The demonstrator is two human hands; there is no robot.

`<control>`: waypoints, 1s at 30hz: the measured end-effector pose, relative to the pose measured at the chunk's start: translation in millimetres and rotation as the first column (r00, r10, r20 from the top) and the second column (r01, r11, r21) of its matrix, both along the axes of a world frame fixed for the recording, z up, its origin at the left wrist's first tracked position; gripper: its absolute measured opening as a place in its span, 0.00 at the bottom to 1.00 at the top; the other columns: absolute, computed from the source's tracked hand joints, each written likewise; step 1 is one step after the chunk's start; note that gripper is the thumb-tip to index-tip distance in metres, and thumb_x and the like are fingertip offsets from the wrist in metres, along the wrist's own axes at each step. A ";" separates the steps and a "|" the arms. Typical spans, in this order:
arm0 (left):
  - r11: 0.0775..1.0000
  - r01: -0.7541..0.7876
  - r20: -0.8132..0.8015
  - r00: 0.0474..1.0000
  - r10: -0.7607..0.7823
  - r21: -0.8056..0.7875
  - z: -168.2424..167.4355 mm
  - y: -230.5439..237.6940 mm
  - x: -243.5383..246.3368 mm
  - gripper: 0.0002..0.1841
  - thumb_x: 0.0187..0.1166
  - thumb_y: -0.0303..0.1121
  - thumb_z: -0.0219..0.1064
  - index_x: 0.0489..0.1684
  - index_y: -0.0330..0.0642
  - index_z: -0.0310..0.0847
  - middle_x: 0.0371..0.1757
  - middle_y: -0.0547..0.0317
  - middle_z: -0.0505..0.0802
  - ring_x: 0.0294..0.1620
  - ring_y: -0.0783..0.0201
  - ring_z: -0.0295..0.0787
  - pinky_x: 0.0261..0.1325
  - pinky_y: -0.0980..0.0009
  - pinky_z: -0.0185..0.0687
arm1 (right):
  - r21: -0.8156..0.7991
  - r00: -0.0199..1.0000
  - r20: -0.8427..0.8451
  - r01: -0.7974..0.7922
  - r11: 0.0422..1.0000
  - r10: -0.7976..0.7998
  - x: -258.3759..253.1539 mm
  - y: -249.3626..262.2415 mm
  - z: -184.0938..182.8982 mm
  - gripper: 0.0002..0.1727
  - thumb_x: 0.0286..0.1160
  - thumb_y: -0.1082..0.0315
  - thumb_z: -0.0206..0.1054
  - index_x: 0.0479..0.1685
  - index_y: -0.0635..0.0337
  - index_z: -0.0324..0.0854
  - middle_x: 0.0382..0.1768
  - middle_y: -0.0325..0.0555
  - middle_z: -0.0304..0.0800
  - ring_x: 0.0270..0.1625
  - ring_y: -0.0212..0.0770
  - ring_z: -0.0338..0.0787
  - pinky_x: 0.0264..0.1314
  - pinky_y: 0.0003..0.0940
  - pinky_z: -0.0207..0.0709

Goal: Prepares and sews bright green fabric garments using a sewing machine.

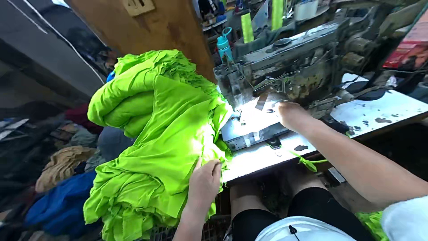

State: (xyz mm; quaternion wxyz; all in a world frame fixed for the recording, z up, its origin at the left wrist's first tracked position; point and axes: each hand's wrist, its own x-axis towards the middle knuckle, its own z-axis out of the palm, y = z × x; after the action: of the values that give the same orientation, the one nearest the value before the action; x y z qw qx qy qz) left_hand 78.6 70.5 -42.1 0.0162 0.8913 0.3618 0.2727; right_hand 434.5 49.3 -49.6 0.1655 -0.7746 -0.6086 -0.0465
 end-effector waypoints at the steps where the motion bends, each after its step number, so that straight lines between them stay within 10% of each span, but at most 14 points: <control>1: 1.000 0.000 0.051 0.999 0.001 -0.012 10.9 -3.5 4.8 0.12 0.83 0.34 0.63 0.46 0.38 0.91 0.35 0.55 0.96 0.36 0.63 0.95 0.50 0.56 0.92 | -0.068 1.000 0.013 0.008 0.998 -0.007 -3.3 1.8 7.7 0.08 0.78 0.78 0.64 0.47 0.69 0.88 0.53 0.62 0.90 0.60 0.63 0.89 0.63 0.62 0.81; 4: 0.987 0.135 0.306 0.946 -0.103 -0.085 41.5 -19.4 29.3 0.11 0.86 0.34 0.62 0.46 0.34 0.85 0.26 0.66 0.89 0.23 0.84 0.79 0.29 0.85 0.77 | -0.168 0.999 0.031 -0.003 0.986 0.009 -0.7 3.7 26.9 0.10 0.77 0.80 0.63 0.52 0.73 0.84 0.56 0.66 0.88 0.61 0.67 0.89 0.62 0.64 0.82; 7: 0.954 0.288 0.471 0.855 -0.215 -0.088 54.4 -39.5 51.2 0.07 0.85 0.30 0.63 0.45 0.35 0.83 0.28 0.72 0.89 0.26 0.88 0.79 0.32 0.89 0.77 | 0.099 0.987 -0.127 -0.087 0.991 0.099 10.0 -23.1 31.7 0.16 0.83 0.80 0.57 0.65 0.72 0.79 0.61 0.69 0.86 0.65 0.70 0.87 0.67 0.67 0.78; 9: 0.931 0.357 0.520 0.812 -0.266 -0.081 50.0 -54.5 60.1 0.06 0.85 0.28 0.64 0.45 0.34 0.83 0.31 0.70 0.91 0.29 0.85 0.84 0.35 0.86 0.82 | 0.294 0.931 -0.323 -0.072 0.953 0.170 0.8 -62.9 22.3 0.18 0.92 0.66 0.51 0.68 0.65 0.79 0.51 0.61 0.91 0.52 0.61 0.93 0.54 0.62 0.85; 11: 0.901 0.420 0.582 0.761 -0.286 -0.107 38.3 -69.4 69.0 0.04 0.84 0.26 0.64 0.44 0.35 0.83 0.32 0.71 0.91 0.30 0.84 0.84 0.36 0.86 0.83 | 0.274 0.665 -0.695 -0.104 0.956 0.272 -22.5 -104.0 -1.7 0.23 0.91 0.51 0.51 0.62 0.59 0.81 0.32 0.44 0.83 0.30 0.39 0.84 0.34 0.41 0.83; 13: 0.872 0.466 0.623 0.729 -0.283 -0.149 21.3 -84.6 77.2 0.03 0.83 0.25 0.64 0.44 0.35 0.82 0.34 0.71 0.91 0.33 0.84 0.86 0.39 0.85 0.85 | 0.124 0.160 -0.974 -0.217 0.968 0.160 -52.4 -129.4 -34.3 0.23 0.92 0.48 0.50 0.49 0.55 0.85 0.15 0.28 0.69 0.15 0.25 0.69 0.19 0.23 0.68; 16: 0.837 0.514 0.664 0.695 -0.276 -0.190 -9.1 -100.9 85.2 0.04 0.83 0.24 0.64 0.45 0.33 0.83 0.36 0.70 0.92 0.35 0.84 0.87 0.41 0.84 0.86 | 0.133 -0.460 -0.886 -0.362 0.923 -0.053 -81.5 -142.7 -68.4 0.36 0.91 0.37 0.34 0.51 0.53 0.85 0.20 0.27 0.76 0.14 0.22 0.70 0.15 0.17 0.66; 18: 0.810 0.540 0.692 0.675 -0.255 -0.229 -26.6 -111.0 83.5 0.03 0.84 0.25 0.64 0.45 0.36 0.83 0.36 0.71 0.92 0.35 0.83 0.87 0.41 0.83 0.86 | 0.142 -0.655 -0.747 -0.330 0.933 -0.118 -89.8 -141.8 -73.0 0.41 0.89 0.33 0.31 0.49 0.53 0.85 0.28 0.33 0.87 0.15 0.21 0.72 0.15 0.16 0.65; 21: 0.764 0.587 0.695 0.667 -0.267 -0.270 -48.0 -126.7 71.6 0.06 0.88 0.33 0.62 0.48 0.44 0.83 0.38 0.74 0.92 0.37 0.85 0.87 0.42 0.86 0.85 | 0.074 -0.742 -0.658 -0.234 0.969 -0.128 -87.9 -132.0 -66.7 0.30 0.94 0.43 0.40 0.33 0.52 0.79 0.18 0.33 0.77 0.12 0.22 0.68 0.13 0.15 0.63; 24: 0.708 0.648 0.687 0.651 -0.323 -0.281 -75.9 -126.3 54.0 0.07 0.90 0.37 0.61 0.51 0.46 0.83 0.43 0.72 0.92 0.43 0.82 0.89 0.50 0.83 0.86 | 0.084 -0.554 -0.831 -0.038 0.996 0.049 -88.9 -124.6 -64.5 0.12 0.90 0.66 0.57 0.35 0.57 0.77 0.15 0.33 0.74 0.12 0.22 0.68 0.15 0.16 0.64; 26: 0.697 0.637 0.674 0.676 -0.299 -0.330 -93.7 -118.5 42.6 0.07 0.87 0.37 0.65 0.52 0.47 0.84 0.50 0.66 0.95 0.51 0.75 0.93 0.55 0.76 0.90 | 0.272 -0.084 -0.958 0.051 0.961 0.275 -92.6 -125.2 -76.1 0.08 0.83 0.69 0.65 0.35 0.62 0.83 0.19 0.32 0.81 0.17 0.20 0.73 0.22 0.14 0.69; 28: 0.718 0.582 0.680 0.703 -0.208 -0.382 -99.8 -113.2 40.5 0.11 0.85 0.36 0.68 0.61 0.49 0.83 0.60 0.61 0.94 0.59 0.66 0.94 0.60 0.68 0.93 | 0.566 0.476 -0.701 -0.083 0.820 0.531 -91.7 -129.1 -95.4 0.09 0.80 0.68 0.68 0.39 0.65 0.91 0.31 0.39 0.90 0.32 0.21 0.85 0.39 0.15 0.80; 30: 0.783 0.501 0.654 0.738 -0.165 -0.368 -91.3 -108.3 49.4 0.16 0.89 0.38 0.62 0.71 0.51 0.78 0.53 0.66 0.92 0.51 0.71 0.92 0.52 0.72 0.92 | 0.683 0.665 -0.359 -0.292 0.670 0.655 -91.3 -129.1 -105.7 0.09 0.81 0.70 0.66 0.44 0.66 0.90 0.33 0.49 0.91 0.37 0.31 0.89 0.46 0.20 0.83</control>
State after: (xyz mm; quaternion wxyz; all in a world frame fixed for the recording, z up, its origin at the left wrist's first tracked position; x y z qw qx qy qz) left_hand 127.9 -37.8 -133.4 0.4192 0.7736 0.2254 0.4184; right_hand 343.2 -79.7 -155.3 0.5721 -0.4649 -0.6731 0.0583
